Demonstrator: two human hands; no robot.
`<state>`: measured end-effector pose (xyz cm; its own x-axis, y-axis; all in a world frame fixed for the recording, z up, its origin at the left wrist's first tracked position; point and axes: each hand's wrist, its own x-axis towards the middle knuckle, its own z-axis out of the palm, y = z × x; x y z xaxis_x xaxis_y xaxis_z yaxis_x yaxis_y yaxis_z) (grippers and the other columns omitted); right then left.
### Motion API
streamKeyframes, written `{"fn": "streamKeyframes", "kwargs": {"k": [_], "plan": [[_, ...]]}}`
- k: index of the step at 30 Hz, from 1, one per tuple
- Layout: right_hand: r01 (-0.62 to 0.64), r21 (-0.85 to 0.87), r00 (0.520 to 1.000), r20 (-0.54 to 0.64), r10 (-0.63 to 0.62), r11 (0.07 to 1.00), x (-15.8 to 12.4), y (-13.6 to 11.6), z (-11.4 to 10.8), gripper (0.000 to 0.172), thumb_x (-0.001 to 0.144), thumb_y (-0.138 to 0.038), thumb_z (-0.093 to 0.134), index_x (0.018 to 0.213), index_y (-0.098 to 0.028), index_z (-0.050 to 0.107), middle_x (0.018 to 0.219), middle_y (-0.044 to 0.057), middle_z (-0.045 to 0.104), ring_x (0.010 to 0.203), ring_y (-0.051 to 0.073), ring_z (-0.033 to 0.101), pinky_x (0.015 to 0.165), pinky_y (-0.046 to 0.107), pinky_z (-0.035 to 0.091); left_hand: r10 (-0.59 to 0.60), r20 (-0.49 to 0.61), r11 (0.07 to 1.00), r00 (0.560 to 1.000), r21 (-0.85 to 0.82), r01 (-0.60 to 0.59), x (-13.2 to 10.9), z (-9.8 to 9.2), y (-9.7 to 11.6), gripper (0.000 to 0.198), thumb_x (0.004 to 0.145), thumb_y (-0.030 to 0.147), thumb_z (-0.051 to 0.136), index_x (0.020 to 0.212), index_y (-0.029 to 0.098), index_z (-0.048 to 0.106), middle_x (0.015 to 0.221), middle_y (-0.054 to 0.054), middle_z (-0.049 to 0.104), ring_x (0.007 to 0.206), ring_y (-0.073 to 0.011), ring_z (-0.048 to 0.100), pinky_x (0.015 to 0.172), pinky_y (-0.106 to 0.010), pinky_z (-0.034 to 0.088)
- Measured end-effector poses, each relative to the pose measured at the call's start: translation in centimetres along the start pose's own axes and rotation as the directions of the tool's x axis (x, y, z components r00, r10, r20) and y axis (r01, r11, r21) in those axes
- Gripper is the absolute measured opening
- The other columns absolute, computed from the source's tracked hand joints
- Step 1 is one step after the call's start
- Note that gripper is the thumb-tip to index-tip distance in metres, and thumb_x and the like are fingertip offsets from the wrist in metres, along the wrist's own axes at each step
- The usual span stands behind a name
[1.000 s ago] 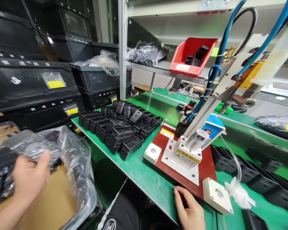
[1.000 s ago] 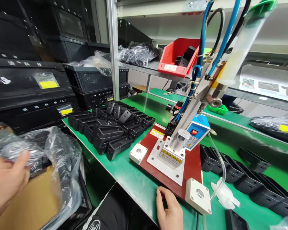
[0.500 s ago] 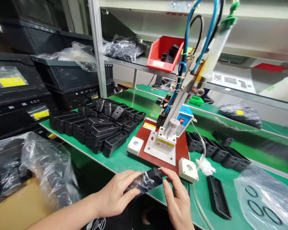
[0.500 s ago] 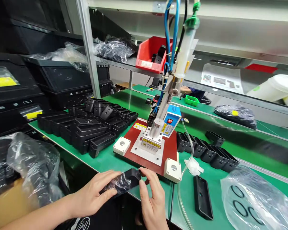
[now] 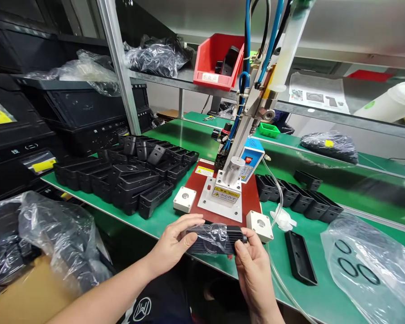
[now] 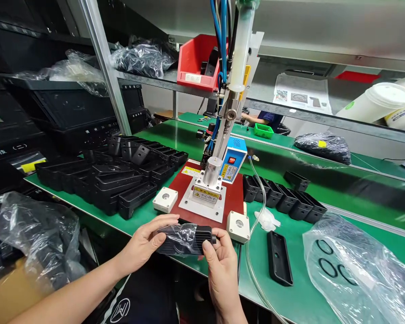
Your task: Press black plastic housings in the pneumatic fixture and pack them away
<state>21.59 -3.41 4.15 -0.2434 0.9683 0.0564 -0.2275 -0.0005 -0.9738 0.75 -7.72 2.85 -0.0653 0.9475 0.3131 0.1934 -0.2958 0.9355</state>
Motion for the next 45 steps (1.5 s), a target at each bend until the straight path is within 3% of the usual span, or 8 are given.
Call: {"fn": "streamKeyframes", "kwargs": {"k": [12,16,20,26,29,32,36,45], "plan": [[-0.054,0.234,0.998,-0.03,0.063,0.971,-0.1,0.2,-0.4,0.025,0.083,-0.044,0.067,0.096,-0.023,0.063,0.087,0.002,0.062,0.067,0.012,0.054,0.058,0.024,0.05,-0.126,-0.371,0.992,0.92,-0.077,0.105,1.1,0.3,1.1,0.041,0.093,0.049,0.047,0.097,0.019,0.075,0.105,-0.008,0.073,0.103,-0.0227,0.067,0.093,-0.034,0.054],[-0.027,0.359,0.986,-0.144,0.085,0.933,0.1,0.3,-0.9,0.021,0.084,-0.041,0.066,0.098,-0.025,0.066,0.093,0.001,0.063,0.069,0.012,0.054,0.055,0.023,0.049,-0.162,-0.266,0.976,0.95,-0.185,0.114,1.2,0.3,1.1,0.045,0.087,0.055,0.055,0.107,0.018,0.072,0.11,-0.01,0.071,0.104,-0.0246,0.066,0.084,-0.033,0.056],[-0.093,0.421,0.992,-0.039,0.12,0.902,-0.4,1.2,-0.4,0.021,0.083,-0.039,0.069,0.099,-0.025,0.068,0.096,0.002,0.064,0.07,0.012,0.055,0.055,0.023,0.05,-0.149,-0.19,0.96,0.97,-0.264,0.096,1.3,1.8,1.0,0.037,0.084,0.049,0.063,0.106,0.02,0.072,0.112,-0.009,0.07,0.103,-0.0224,0.065,0.09,-0.03,0.052],[-0.218,0.367,0.974,0.142,0.177,0.905,-1.7,1.9,0.4,0.022,0.08,-0.039,0.072,0.092,-0.02,0.069,0.09,0.005,0.063,0.071,0.013,0.053,0.057,0.024,0.048,-0.204,-0.369,0.921,0.907,-0.387,0.049,1.9,3.0,1.6,0.033,0.082,0.047,0.065,0.074,0.015,0.066,0.081,-0.005,0.067,0.076,-0.0154,0.061,0.072,-0.025,0.05],[-0.257,0.375,0.959,0.213,0.187,0.891,-2.2,1.6,0.1,0.023,0.081,-0.04,0.072,0.09,-0.019,0.069,0.086,0.005,0.064,0.068,0.012,0.052,0.058,0.024,0.048,-0.354,-0.41,0.791,0.841,-0.611,0.035,2.6,2.7,2.7,0.043,0.074,0.054,0.072,0.07,0.014,0.059,0.073,-0.004,0.063,0.067,-0.0132,0.057,0.064,-0.024,0.049],[-0.271,0.47,0.956,0.231,0.179,0.84,-2.2,1.4,-0.4,0.022,0.08,-0.041,0.073,0.088,-0.02,0.071,0.081,0.005,0.065,0.066,0.013,0.055,0.058,0.025,0.048,-0.449,-0.38,0.616,0.809,-0.787,-0.028,3.1,1.8,3.8,0.045,0.069,0.048,0.078,0.065,0.015,0.048,0.06,0.002,0.05,0.056,-0.0091,0.049,0.056,-0.022,0.047],[-0.315,0.57,0.942,0.284,0.178,0.759,-2.0,1.3,-0.7,0.02,0.08,-0.043,0.073,0.086,-0.024,0.074,0.078,0.004,0.069,0.064,0.013,0.058,0.057,0.025,0.049,-0.463,-0.291,0.476,0.837,-0.878,-0.042,3.2,0.7,4.9,0.048,0.073,0.034,0.078,0.06,0.015,0.036,0.054,0.007,0.033,0.047,-0.0034,0.033,0.043,-0.014,0.035],[-0.374,0.592,0.927,0.256,0.273,0.714,-2.9,0.8,-0.2,0.028,0.069,-0.049,0.08,0.088,-0.029,0.077,0.089,0.004,0.076,0.081,0.023,0.072,0.074,0.039,0.059,-0.53,-0.044,0.547,0.847,-0.78,0.302,4.2,2.1,2.7,0.057,0.07,0.053,0.076,0.06,0.018,0.031,0.049,0.01,0.024,0.04,-0.0012,0.017,0.036,-0.015,0.014]]}}
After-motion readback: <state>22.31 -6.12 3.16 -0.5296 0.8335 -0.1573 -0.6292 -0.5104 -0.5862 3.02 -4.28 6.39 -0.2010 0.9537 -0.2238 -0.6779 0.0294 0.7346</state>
